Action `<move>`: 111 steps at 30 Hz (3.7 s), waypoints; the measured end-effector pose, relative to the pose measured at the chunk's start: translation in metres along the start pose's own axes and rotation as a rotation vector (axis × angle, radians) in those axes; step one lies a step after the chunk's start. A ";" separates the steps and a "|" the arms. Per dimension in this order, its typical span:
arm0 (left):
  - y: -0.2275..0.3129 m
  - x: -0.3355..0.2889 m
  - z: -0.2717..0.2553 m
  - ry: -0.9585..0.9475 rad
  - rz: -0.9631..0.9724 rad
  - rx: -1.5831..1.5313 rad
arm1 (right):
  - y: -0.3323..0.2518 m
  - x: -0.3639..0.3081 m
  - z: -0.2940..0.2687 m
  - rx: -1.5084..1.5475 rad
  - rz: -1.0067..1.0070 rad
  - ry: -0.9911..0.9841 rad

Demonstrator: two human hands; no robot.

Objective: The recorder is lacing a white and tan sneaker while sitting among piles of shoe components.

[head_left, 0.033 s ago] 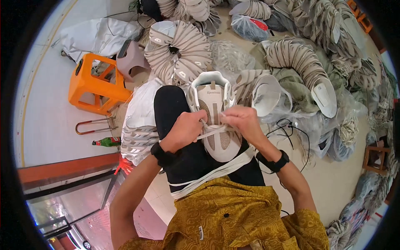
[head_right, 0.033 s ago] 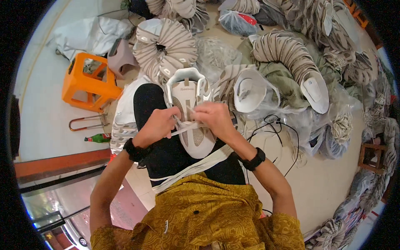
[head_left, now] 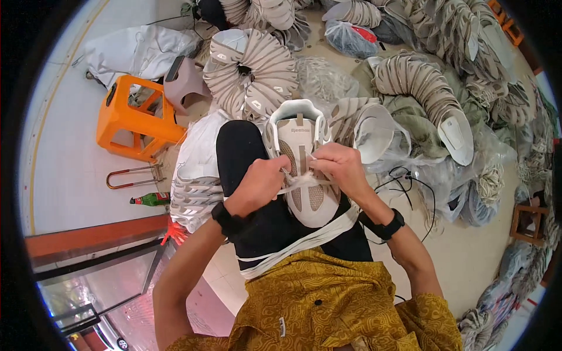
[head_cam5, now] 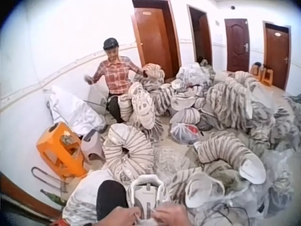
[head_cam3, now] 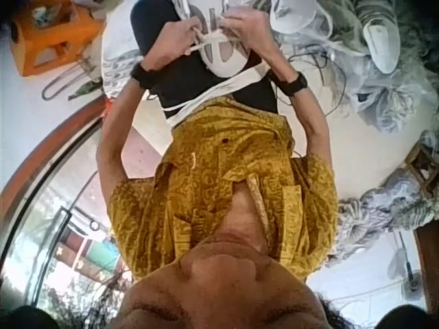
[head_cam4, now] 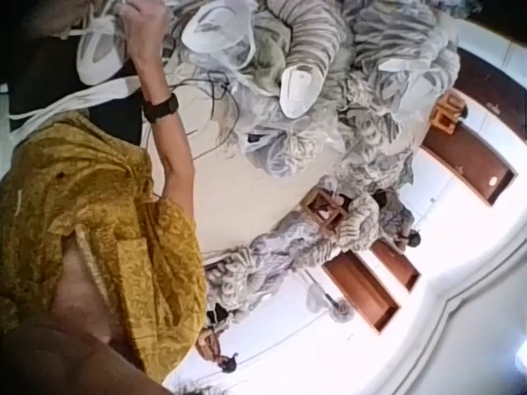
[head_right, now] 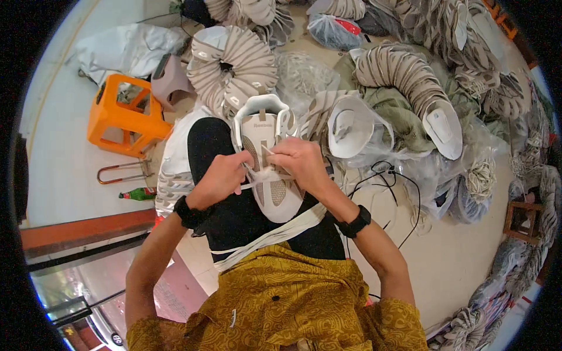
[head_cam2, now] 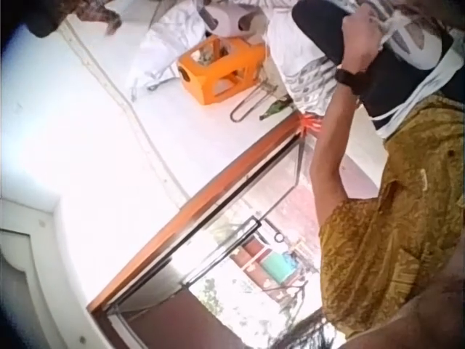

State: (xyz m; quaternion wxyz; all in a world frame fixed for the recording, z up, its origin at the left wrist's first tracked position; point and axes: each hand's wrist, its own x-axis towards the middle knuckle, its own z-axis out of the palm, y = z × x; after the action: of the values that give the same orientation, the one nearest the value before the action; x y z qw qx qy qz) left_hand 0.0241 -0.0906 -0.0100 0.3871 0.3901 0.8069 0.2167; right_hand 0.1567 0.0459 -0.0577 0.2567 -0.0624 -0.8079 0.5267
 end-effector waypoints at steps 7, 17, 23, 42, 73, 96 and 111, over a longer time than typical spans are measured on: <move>-0.010 0.005 0.006 0.203 0.176 0.618 | 0.002 -0.005 0.027 -0.211 -0.227 -0.089; 0.002 0.018 -0.015 -0.105 -0.210 -0.265 | 0.006 -0.004 -0.003 0.640 0.682 -0.027; -0.002 0.026 -0.010 0.080 0.042 0.459 | 0.018 -0.003 -0.006 0.394 0.481 -0.055; 0.018 0.036 -0.001 0.432 0.634 0.256 | 0.000 0.001 0.014 0.441 0.390 -0.043; 0.017 0.047 0.017 0.150 0.115 0.215 | 0.033 -0.013 0.022 -0.402 -0.163 0.296; 0.026 0.038 -0.040 0.372 0.558 0.885 | 0.019 0.016 -0.020 -0.426 -0.087 -0.127; -0.112 0.004 -0.124 0.895 0.064 0.534 | 0.084 0.046 -0.147 0.677 0.353 0.266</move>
State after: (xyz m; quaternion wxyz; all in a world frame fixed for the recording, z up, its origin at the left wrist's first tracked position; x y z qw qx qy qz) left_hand -0.1282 -0.1607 -0.0098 -0.1156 0.3688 0.9082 0.1606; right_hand 0.1735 0.2196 -0.0696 0.2707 -0.1796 -0.5254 0.7864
